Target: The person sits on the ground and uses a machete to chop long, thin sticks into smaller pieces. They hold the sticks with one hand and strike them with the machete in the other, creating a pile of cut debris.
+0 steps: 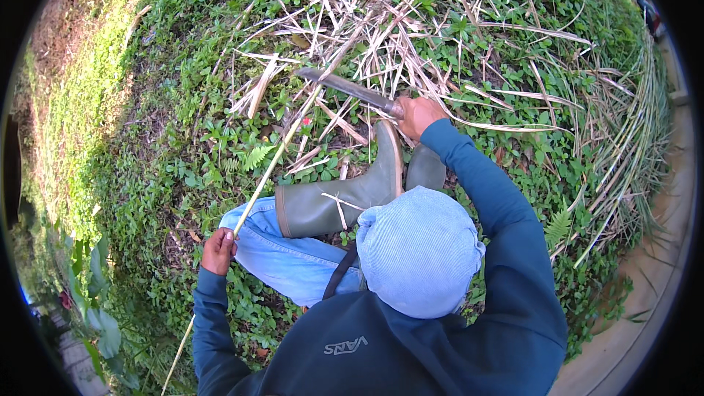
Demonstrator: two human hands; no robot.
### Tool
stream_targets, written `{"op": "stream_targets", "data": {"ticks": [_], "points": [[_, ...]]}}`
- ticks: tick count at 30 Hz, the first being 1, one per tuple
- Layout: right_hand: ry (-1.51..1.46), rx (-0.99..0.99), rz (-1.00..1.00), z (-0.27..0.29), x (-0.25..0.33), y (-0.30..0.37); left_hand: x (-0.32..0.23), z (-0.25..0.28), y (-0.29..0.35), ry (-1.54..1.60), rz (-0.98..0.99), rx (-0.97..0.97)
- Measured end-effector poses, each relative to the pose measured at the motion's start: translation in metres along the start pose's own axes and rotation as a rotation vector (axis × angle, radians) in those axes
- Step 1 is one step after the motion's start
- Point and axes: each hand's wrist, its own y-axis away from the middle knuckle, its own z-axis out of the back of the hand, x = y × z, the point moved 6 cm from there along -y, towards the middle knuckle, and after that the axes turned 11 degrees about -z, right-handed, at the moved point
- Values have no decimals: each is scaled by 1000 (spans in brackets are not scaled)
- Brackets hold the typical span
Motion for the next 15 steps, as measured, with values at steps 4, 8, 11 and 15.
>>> {"op": "stream_targets", "data": {"ticks": [4, 8, 11, 15], "points": [[139, 43, 35, -6, -5, -2, -8, -4, -2, -104, 15, -9], [-118, -209, -290, -4, -46, -31, -8, 6, 3, -162, -110, -72], [23, 24, 25, 7, -5, -4, -3, 19, 13, -105, -35, -83], [113, -8, 5, 6, 0, -11, 5, 24, 21, -115, -7, -125]]}}
